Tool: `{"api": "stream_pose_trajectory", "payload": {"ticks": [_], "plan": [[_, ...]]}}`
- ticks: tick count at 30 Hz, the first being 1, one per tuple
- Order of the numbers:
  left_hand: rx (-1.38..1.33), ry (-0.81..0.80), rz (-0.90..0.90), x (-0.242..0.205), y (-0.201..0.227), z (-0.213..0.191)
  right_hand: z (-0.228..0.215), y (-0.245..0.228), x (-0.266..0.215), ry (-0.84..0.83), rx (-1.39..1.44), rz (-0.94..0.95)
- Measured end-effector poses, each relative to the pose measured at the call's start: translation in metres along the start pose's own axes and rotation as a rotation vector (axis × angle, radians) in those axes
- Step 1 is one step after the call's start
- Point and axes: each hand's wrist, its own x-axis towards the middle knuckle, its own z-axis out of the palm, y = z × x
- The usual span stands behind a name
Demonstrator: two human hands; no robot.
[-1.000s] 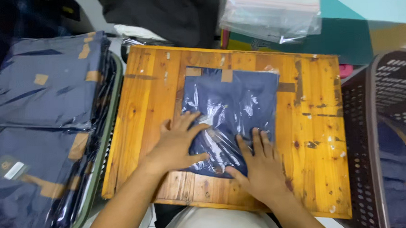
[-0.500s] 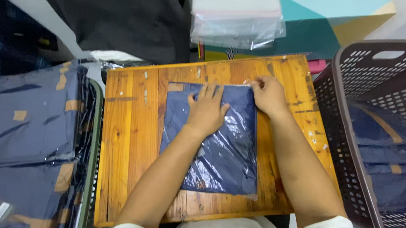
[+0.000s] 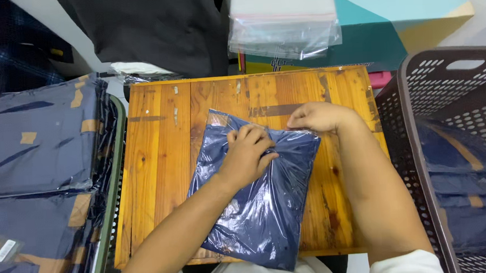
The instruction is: The person removes a folded blue shirt from a plastic bag, unfolds it entirely on a wooden table, and then begins to carefully refold the garment by aligning the seams and smoothing the fabric.
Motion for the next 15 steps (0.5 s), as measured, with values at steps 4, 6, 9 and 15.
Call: {"api": "stream_pose_trajectory", "payload": {"ticks": [4,6,9,15], "plan": [[0.033,0.156,0.102,-0.007,0.013,-0.003,-0.002,0.001,0.014,-0.121,-0.146,-0.008],[0.104,0.256,0.177,-0.013,0.014,0.005,0.0,0.008,0.021,-0.205,-0.139,-0.125],[0.137,0.339,0.215,-0.025,0.029,0.005,0.007,-0.002,0.002,-0.217,-0.035,-0.108],[0.252,0.36,0.252,-0.058,0.047,0.008,0.023,-0.022,-0.01,-0.152,-0.556,-0.062]]}}
